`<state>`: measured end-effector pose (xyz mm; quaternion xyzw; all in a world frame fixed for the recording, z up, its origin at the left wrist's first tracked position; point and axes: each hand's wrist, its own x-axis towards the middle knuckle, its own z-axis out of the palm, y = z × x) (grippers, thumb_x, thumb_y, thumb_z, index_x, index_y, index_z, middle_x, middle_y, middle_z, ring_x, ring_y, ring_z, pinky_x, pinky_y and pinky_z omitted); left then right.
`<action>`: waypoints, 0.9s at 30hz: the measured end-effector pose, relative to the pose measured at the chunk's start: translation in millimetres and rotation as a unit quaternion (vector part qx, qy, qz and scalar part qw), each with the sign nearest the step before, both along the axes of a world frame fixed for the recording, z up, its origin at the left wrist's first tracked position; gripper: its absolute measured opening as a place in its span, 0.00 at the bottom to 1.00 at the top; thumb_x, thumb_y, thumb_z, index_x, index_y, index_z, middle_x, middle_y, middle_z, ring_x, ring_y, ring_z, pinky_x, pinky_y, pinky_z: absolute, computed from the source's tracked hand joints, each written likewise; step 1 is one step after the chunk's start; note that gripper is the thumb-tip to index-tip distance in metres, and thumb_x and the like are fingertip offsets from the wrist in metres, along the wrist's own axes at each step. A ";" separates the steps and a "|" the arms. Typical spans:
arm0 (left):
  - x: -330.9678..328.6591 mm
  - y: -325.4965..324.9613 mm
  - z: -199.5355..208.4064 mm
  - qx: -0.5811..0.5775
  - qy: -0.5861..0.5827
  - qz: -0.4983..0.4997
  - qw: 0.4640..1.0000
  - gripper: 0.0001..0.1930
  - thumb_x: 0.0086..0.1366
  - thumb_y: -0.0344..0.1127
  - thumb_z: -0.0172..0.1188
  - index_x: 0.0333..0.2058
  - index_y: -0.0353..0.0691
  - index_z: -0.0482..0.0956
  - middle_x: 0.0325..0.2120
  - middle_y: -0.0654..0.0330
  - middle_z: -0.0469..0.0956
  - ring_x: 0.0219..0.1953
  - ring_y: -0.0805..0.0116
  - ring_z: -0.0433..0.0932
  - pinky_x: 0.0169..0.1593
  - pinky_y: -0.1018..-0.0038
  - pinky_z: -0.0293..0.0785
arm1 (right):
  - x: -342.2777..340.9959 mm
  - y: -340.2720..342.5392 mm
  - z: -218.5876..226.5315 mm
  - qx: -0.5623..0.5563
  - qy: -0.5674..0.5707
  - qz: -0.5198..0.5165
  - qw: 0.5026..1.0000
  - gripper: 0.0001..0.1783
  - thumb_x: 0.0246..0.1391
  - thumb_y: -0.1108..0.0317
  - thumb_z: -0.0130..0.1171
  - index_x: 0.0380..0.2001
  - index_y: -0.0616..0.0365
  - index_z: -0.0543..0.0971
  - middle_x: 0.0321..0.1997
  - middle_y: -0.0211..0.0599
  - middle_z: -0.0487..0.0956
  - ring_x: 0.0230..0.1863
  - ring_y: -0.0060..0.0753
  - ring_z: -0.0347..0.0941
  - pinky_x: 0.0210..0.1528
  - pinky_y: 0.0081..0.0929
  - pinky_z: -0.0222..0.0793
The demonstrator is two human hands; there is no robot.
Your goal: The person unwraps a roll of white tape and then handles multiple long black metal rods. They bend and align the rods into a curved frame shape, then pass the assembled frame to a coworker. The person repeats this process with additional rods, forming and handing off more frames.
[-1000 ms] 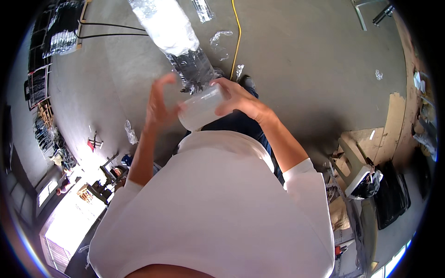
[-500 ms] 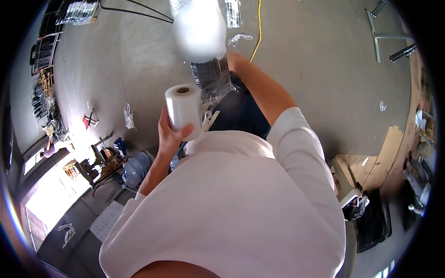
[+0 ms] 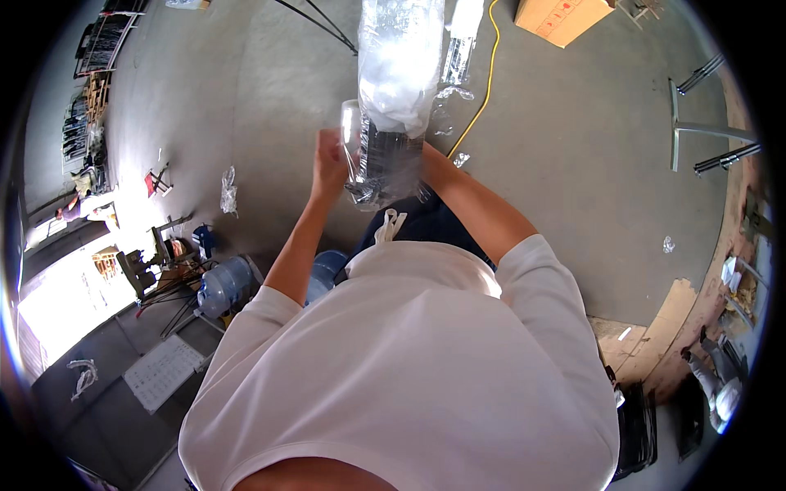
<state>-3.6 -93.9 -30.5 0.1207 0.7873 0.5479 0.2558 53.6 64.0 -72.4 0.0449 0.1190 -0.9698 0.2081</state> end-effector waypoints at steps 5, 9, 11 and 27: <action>3.9 22.3 33.3 0.006 0.110 -0.106 0.988 0.25 0.50 0.31 0.57 0.48 0.37 0.63 0.50 0.49 0.59 0.54 0.56 0.57 0.55 0.66 0.52 | 13.1 16.5 -41.4 0.234 -0.025 -0.194 0.952 0.18 0.51 0.64 0.46 0.45 0.61 0.66 0.40 0.37 0.71 0.40 0.27 0.68 0.40 0.26 0.67; 27.4 38.2 35.1 0.035 0.011 -0.129 0.991 0.33 0.43 0.40 0.64 0.49 0.36 0.63 0.51 0.50 0.59 0.54 0.58 0.57 0.56 0.68 0.52 | 12.8 7.1 -15.5 0.373 -0.032 -0.334 0.865 0.24 0.54 0.54 0.33 0.45 0.61 0.66 0.41 0.38 0.71 0.40 0.31 0.69 0.42 0.28 0.66; 28.7 52.0 69.4 -0.057 0.034 -0.169 0.983 0.36 0.40 0.42 0.66 0.48 0.35 0.63 0.49 0.51 0.61 0.53 0.61 0.60 0.54 0.69 0.55 | 13.2 11.9 -14.5 0.275 -0.084 -0.327 0.900 0.25 0.54 0.53 0.33 0.44 0.61 0.66 0.42 0.38 0.71 0.40 0.30 0.69 0.42 0.28 0.66; 2.9 69.2 50.8 -0.059 0.057 -0.154 0.985 0.26 0.37 0.36 0.67 0.37 0.33 0.70 0.28 0.57 0.76 0.30 0.71 0.74 0.37 0.75 0.68 | 100.3 98.8 43.7 0.156 -0.177 -0.123 0.964 0.34 0.30 0.59 0.58 0.45 0.62 0.65 0.40 0.44 0.71 0.42 0.40 0.67 0.47 0.37 0.62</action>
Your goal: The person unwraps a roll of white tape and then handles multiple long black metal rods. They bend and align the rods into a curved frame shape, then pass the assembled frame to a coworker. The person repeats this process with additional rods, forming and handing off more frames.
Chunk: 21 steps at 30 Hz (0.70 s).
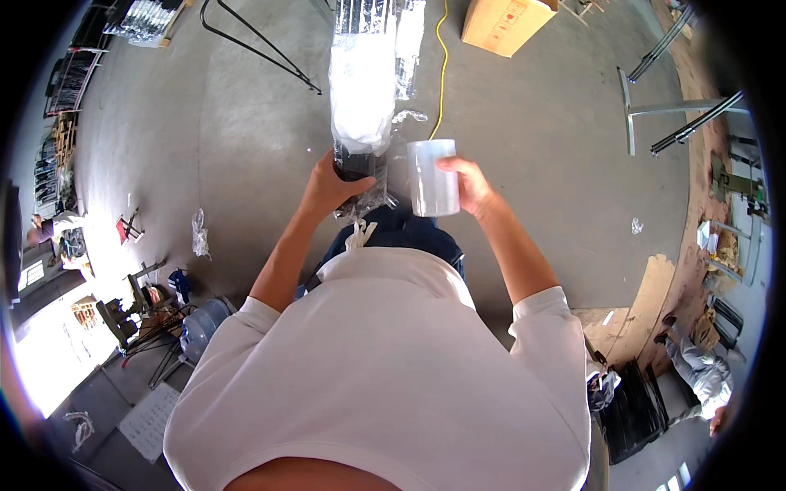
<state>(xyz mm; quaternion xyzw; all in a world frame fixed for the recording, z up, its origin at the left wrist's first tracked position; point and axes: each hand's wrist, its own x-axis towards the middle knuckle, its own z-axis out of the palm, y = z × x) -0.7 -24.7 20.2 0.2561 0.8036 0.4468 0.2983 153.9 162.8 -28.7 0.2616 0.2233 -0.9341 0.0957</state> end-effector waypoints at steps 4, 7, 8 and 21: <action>-7.7 4.8 -9.4 0.055 -0.091 -0.037 0.994 0.25 0.35 0.33 0.67 0.36 0.32 0.72 0.28 0.58 0.75 0.31 0.72 0.73 0.38 0.75 0.67 | 11.3 -24.5 -5.3 -0.128 0.106 -0.027 0.986 0.37 0.30 0.53 0.56 0.46 0.63 0.66 0.43 0.50 0.70 0.41 0.42 0.68 0.42 0.36 0.66; -10.7 11.3 -0.4 0.032 -0.214 -0.078 0.973 0.23 0.35 0.30 0.66 0.34 0.32 0.72 0.29 0.59 0.75 0.31 0.73 0.72 0.38 0.76 0.67 | 13.7 -46.8 1.4 -0.113 0.134 -0.080 0.981 0.42 0.27 0.43 0.56 0.45 0.63 0.66 0.43 0.55 0.68 0.37 0.39 0.69 0.39 0.32 0.68; -10.4 14.4 2.7 0.015 -0.246 -0.088 0.965 0.22 0.35 0.28 0.66 0.34 0.32 0.73 0.29 0.59 0.75 0.31 0.73 0.72 0.38 0.76 0.66 | 14.6 -53.2 0.8 -0.107 0.138 -0.099 0.980 0.43 0.27 0.41 0.56 0.44 0.63 0.66 0.44 0.55 0.68 0.36 0.38 0.69 0.39 0.31 0.68; -5.2 24.3 -10.2 0.178 -0.438 -0.162 0.866 0.18 0.40 0.25 0.61 0.35 0.35 0.72 0.31 0.60 0.74 0.34 0.71 0.72 0.42 0.76 0.66 | 2.0 -78.6 82.7 0.012 0.144 -0.102 0.984 0.42 0.15 0.52 0.57 0.42 0.63 0.67 0.39 0.49 0.72 0.38 0.37 0.68 0.36 0.26 0.65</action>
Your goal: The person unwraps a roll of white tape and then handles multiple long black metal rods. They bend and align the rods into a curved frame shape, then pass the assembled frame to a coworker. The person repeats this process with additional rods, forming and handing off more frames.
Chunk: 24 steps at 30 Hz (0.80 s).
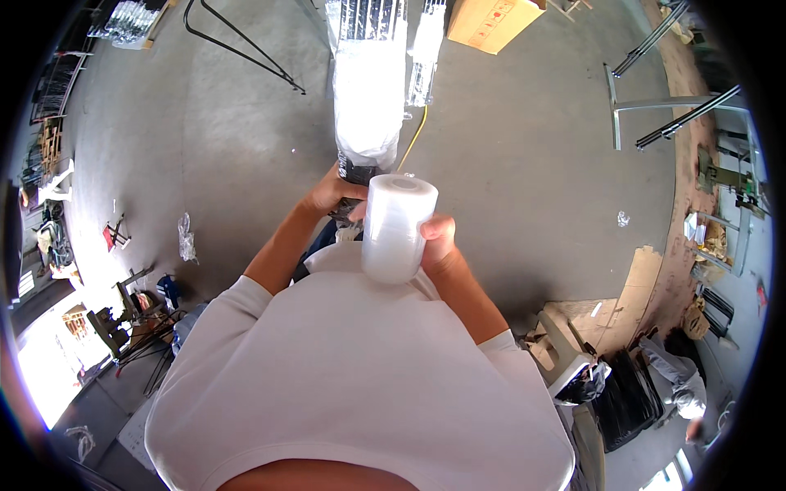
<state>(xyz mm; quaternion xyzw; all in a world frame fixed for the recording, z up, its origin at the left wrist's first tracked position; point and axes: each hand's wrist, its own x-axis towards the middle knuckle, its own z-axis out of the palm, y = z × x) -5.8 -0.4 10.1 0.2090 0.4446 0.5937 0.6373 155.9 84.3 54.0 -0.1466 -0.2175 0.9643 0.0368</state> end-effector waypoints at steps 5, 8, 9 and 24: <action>18.7 20.0 -19.4 0.003 -0.024 0.044 0.999 0.18 0.41 0.25 0.60 0.36 0.36 0.72 0.32 0.62 0.73 0.34 0.72 0.71 0.41 0.76 0.66 | 10.8 -4.3 35.4 0.032 0.040 -0.121 0.991 0.43 0.26 0.49 0.61 0.46 0.65 0.62 0.39 0.43 0.71 0.40 0.35 0.66 0.41 0.28 0.59; 22.4 31.0 -25.7 -0.005 0.001 0.002 1.000 0.18 0.44 0.25 0.58 0.38 0.36 0.71 0.31 0.62 0.73 0.33 0.72 0.71 0.41 0.76 0.66 | 8.4 22.7 81.5 0.140 0.244 -0.195 0.940 0.46 0.29 0.40 0.61 0.44 0.67 0.62 0.37 0.43 0.71 0.41 0.35 0.63 0.41 0.30 0.57; 19.0 29.9 -29.4 -0.009 -0.017 -0.002 1.000 0.19 0.44 0.25 0.57 0.40 0.36 0.70 0.33 0.61 0.72 0.35 0.71 0.71 0.42 0.76 0.66 | 15.7 35.3 82.7 0.157 0.237 -0.211 0.935 0.44 0.31 0.41 0.60 0.44 0.66 0.62 0.38 0.43 0.70 0.42 0.36 0.63 0.42 0.30 0.58; -11.4 20.5 -58.1 -0.070 -0.088 0.023 0.993 0.11 0.54 0.33 0.54 0.36 0.36 0.71 0.29 0.61 0.74 0.32 0.72 0.72 0.38 0.75 0.69 | -28.3 16.8 -123.7 -0.229 0.020 -0.227 0.947 0.38 0.43 0.40 0.32 0.48 0.61 0.63 0.46 0.49 0.67 0.46 0.47 0.65 0.48 0.41 0.62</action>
